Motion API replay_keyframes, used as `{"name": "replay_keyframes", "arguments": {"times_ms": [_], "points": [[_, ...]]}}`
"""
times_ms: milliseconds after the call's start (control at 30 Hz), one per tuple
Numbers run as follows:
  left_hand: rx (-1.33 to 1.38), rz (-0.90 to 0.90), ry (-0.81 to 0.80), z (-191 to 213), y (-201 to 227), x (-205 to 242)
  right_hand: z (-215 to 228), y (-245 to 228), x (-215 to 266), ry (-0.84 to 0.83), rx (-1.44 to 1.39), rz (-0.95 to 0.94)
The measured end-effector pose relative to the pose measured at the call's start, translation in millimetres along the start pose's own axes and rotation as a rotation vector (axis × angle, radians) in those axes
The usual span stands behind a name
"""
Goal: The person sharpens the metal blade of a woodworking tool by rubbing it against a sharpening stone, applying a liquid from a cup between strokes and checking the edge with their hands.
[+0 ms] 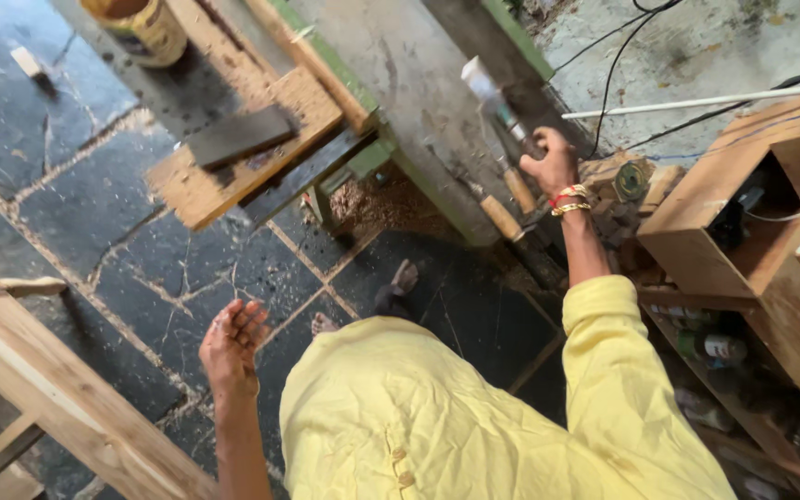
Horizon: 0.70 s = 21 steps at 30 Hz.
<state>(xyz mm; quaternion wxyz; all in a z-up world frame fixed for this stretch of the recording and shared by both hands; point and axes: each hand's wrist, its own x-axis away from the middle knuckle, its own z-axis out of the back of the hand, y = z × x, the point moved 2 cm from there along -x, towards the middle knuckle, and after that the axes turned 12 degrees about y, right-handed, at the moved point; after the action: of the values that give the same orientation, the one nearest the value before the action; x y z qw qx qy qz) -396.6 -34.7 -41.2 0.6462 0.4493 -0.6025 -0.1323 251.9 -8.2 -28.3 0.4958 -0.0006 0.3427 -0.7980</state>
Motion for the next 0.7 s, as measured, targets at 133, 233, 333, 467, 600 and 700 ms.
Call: {"name": "replay_keyframes", "arguments": {"times_ms": [133, 233, 333, 467, 600, 700], "points": [[-0.015, -0.127, -0.007, 1, 36, 14, 46, -115, 47, 0.163, -0.025, 0.244], [-0.133, -0.296, -0.098, -28, 82, 36, 66, -219, 92, 0.176, -0.155, 0.115], [-0.197, -0.503, -0.311, -72, 135, 56, 59, -296, 117, 0.213, -0.219, 0.205], [-0.271, -0.757, -0.568, -123, 199, 72, 35, -345, 130, 0.201, -0.243, 0.231], [-0.257, -0.905, -0.646, -160, 249, 57, 4, -370, 133, 0.145, -0.381, 0.063], [-0.225, -0.882, -0.710, -178, 276, 38, -9, -394, 128, 0.122, -0.317, 0.054]]}}
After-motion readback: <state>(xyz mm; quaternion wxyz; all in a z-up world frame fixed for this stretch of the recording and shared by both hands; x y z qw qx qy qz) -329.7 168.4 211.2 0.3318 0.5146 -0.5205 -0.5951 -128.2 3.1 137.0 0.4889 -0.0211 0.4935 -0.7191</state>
